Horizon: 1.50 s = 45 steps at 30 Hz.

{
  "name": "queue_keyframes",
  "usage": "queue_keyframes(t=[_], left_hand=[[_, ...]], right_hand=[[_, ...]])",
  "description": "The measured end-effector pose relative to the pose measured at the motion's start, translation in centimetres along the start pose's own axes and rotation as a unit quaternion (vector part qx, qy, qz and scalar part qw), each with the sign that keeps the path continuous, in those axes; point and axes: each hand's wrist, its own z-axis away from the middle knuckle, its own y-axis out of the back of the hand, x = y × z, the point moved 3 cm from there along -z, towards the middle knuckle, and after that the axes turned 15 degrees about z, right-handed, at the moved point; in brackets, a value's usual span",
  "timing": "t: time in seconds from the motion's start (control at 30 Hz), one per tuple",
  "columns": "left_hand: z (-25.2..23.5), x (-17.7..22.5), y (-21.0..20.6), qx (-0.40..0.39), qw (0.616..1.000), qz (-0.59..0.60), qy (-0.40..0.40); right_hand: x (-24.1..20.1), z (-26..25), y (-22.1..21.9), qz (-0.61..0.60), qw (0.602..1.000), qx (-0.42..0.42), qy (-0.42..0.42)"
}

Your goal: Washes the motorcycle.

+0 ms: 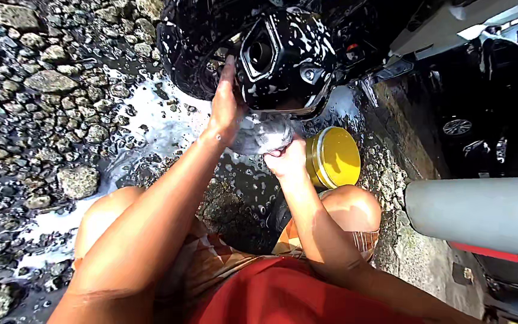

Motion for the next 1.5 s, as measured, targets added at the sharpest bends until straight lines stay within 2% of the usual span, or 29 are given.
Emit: queue_keyframes(t=[0.1,0.17,0.27,0.37,0.43,0.53,0.6,0.63,0.67,0.73,0.8,0.83,0.9,1.0,1.07,1.13,1.17,1.23,1.3,1.33,1.4,1.43,1.5], left_hand=[[0.8,1.1,-1.2,-0.015,0.999,0.008,-0.049],[1.2,1.3,-1.5,-0.018,0.996,-0.011,-0.089],[1.6,0.9,-1.9,0.001,0.993,-0.027,-0.117],[1.4,0.8,-1.6,0.008,0.993,-0.026,-0.116],[1.4,0.8,-1.5,0.000,0.992,-0.027,-0.120],[1.6,0.8,-1.5,-0.011,0.991,-0.039,-0.131],[2.5,1.1,-1.6,-0.016,0.992,-0.056,-0.112],[2.7,1.1,-1.6,-0.013,0.992,-0.062,-0.108],[2.8,1.2,-1.8,-0.009,0.991,-0.065,-0.115],[2.8,1.5,-2.2,-0.014,0.986,-0.074,-0.149],[2.7,2.4,-2.7,-0.032,0.979,-0.080,-0.186],[2.4,2.9,-3.0,-0.044,0.977,-0.075,-0.193],[1.7,3.4,-3.2,-0.053,0.978,-0.040,-0.197],[1.3,3.8,-2.5,-0.067,0.988,0.013,-0.140],[2.2,4.2,-2.5,-0.086,0.986,0.052,-0.131],[2.9,4.4,-2.5,-0.113,0.981,0.068,-0.140],[3.3,4.7,-3.0,-0.097,0.986,0.065,-0.120],[4.2,5.8,-4.7,-0.022,0.996,0.079,-0.042],[4.6,6.6,-5.3,0.032,0.995,0.086,-0.038],[4.6,6.5,-4.0,0.003,0.994,0.091,-0.054],[3.9,5.8,-0.5,-0.147,0.975,0.150,-0.067],[3.8,5.5,0.0,-0.165,0.969,0.167,-0.072],[3.8,4.8,0.6,-0.083,0.981,0.164,-0.061]], right_hand=[[-3.8,-2.1,3.1,0.048,0.985,0.121,0.114],[-5.6,-4.5,5.2,0.074,0.973,0.156,0.155],[-4.7,-3.6,3.7,0.105,0.966,0.164,0.172],[-1.9,2.3,-0.9,0.205,0.928,0.093,0.297],[-1.4,3.5,-2.0,0.250,0.898,0.084,0.352],[-2.2,0.3,0.4,0.306,0.878,0.175,0.323],[-2.5,-1.2,2.7,0.367,0.870,0.173,0.281],[-2.5,-0.5,2.8,0.404,0.850,0.161,0.297],[-2.5,0.8,2.0,0.430,0.819,0.150,0.349],[-3.4,4.1,-0.9,0.436,0.758,0.110,0.472],[-5.6,5.8,-3.9,0.468,0.691,0.038,0.549],[-7.1,5.7,-5.4,0.506,0.653,0.018,0.564],[-10.2,4.9,-8.6,0.574,0.583,0.047,0.573],[-12.5,4.8,-12.0,0.664,0.509,0.051,0.546],[-10.9,6.1,-11.4,0.684,0.468,0.016,0.559],[-7.5,6.3,-9.5,0.670,0.409,-0.019,0.619],[-5.5,5.8,-8.3,0.658,0.384,-0.029,0.647],[-3.4,5.1,-7.3,0.669,0.353,-0.034,0.654],[-4.2,5.4,-9.1,0.687,0.346,-0.042,0.637],[-5.3,5.7,-10.8,0.694,0.351,-0.053,0.627],[-8.2,6.0,-14.8,0.728,0.341,-0.082,0.589],[-9.9,5.7,-16.7,0.762,0.324,-0.108,0.550],[-13.0,4.2,-18.7,0.794,0.320,-0.207,0.474]])
